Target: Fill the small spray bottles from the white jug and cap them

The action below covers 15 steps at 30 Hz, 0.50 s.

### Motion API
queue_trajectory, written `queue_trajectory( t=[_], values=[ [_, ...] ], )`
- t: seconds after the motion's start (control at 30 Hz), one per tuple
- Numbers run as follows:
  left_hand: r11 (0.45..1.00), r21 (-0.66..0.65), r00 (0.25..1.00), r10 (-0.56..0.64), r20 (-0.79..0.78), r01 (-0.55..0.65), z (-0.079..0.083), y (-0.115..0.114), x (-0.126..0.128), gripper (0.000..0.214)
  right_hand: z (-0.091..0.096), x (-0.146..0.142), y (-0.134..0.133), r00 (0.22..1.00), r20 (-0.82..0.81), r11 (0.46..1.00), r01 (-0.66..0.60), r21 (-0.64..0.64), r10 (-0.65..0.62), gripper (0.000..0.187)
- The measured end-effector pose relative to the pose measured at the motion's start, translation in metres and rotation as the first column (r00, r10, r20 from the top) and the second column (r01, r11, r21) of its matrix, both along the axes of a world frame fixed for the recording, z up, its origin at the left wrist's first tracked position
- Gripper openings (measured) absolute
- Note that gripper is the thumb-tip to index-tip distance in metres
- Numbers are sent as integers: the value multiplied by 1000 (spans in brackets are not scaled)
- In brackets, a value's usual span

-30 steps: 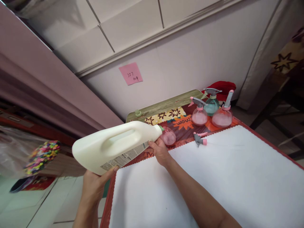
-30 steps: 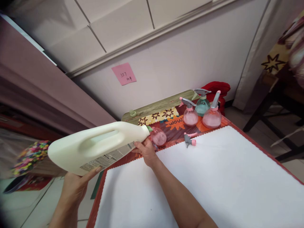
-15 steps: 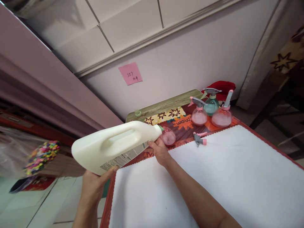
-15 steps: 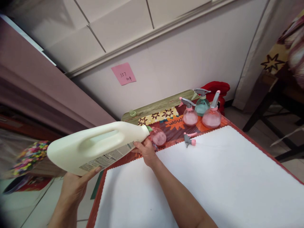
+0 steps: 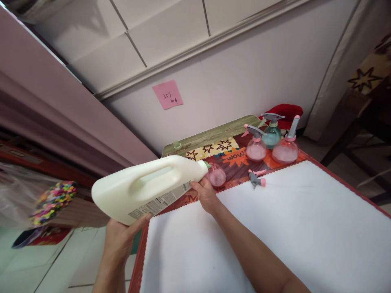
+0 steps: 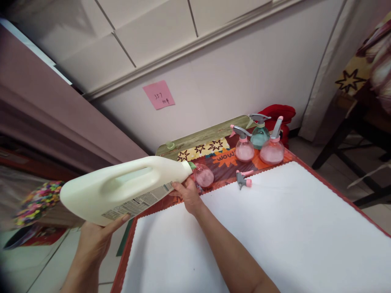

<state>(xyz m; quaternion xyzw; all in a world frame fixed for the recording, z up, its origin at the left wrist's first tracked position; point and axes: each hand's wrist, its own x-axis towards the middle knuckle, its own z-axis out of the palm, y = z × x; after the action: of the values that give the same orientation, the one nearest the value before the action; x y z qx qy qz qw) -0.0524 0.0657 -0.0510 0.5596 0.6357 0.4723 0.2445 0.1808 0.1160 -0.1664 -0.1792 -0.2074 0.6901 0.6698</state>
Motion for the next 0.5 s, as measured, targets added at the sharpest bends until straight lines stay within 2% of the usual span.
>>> queue_trajectory(
  t=[0.33,0.5],
  values=[
    [1000,-30,1000,6,-2,-7,1,0,-1,71,0,0,0,1000,-8,1000,-7,4,7,63],
    [1000,-3,1000,-8,4,8,1,-1,2,72,0,0,1,1000,3,1000,-4,2,4,66]
  ],
)
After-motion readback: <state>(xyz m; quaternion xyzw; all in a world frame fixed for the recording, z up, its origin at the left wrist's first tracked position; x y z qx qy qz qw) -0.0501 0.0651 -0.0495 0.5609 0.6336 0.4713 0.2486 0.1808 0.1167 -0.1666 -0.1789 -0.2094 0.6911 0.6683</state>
